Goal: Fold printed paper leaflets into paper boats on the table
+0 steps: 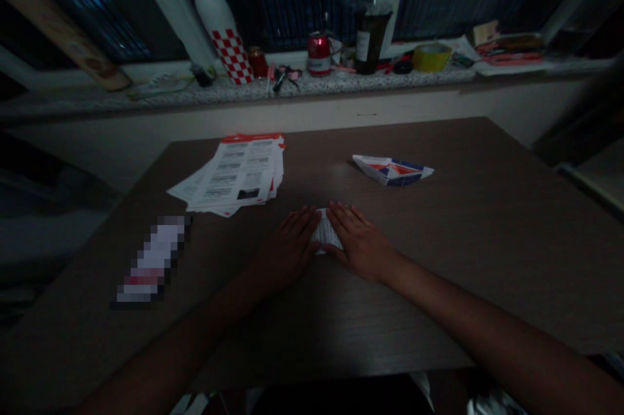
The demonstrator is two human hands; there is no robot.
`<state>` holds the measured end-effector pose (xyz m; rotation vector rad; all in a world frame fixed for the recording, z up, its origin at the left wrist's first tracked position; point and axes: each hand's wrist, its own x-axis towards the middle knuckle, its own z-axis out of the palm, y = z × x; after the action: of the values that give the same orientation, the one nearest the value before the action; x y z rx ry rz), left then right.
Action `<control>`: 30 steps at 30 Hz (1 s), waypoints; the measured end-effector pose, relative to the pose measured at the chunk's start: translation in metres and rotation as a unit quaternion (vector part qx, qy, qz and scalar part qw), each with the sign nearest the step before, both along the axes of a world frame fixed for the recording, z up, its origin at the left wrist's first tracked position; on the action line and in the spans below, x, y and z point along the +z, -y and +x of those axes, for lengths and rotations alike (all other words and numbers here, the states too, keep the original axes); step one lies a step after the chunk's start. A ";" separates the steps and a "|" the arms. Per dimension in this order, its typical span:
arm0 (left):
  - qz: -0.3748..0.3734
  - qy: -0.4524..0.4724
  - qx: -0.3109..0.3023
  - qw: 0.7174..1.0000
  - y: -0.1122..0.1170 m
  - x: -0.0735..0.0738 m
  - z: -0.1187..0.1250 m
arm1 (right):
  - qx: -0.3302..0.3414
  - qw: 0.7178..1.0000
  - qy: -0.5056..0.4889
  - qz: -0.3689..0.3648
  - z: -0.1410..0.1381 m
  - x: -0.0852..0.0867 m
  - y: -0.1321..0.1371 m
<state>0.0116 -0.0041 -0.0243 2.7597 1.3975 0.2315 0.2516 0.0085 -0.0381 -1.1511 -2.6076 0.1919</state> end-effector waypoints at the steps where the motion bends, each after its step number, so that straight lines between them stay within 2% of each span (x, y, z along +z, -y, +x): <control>1: 0.001 -0.002 -0.001 1.000 0.000 0.000 0.000 | -0.002 1.000 0.000 -0.002 0.000 0.000 0.000; 11: 0.019 0.016 0.015 1.000 0.003 -0.002 0.001 | 0.000 1.000 -0.023 -0.002 0.000 0.002 0.002; 15: 0.022 0.034 0.034 0.999 0.005 0.011 0.006 | -0.003 0.999 -0.052 0.008 0.002 0.012 0.001; 20: 0.019 0.013 0.096 0.995 0.004 0.032 0.006 | -0.038 0.995 -0.086 0.029 0.006 0.022 -0.007; 23: 0.011 0.012 0.099 0.995 0.003 0.033 0.002 | -0.049 0.994 -0.095 0.029 0.011 0.019 -0.013; 26: 0.014 0.048 0.062 0.997 -0.001 0.023 -0.003 | -0.017 0.995 -0.098 0.018 0.014 0.013 -0.019; 28: 0.007 0.064 -0.011 0.998 -0.003 0.016 -0.005 | 0.001 0.996 -0.094 0.003 0.015 0.010 -0.022; 30: -0.013 0.070 -0.056 0.996 -0.004 0.011 -0.006 | 0.005 0.995 -0.097 -0.014 0.016 0.008 -0.024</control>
<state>0.0057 0.0004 -0.0136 2.7292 1.2007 0.3915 0.2678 0.0328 -0.0297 -1.0703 -2.4486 0.3256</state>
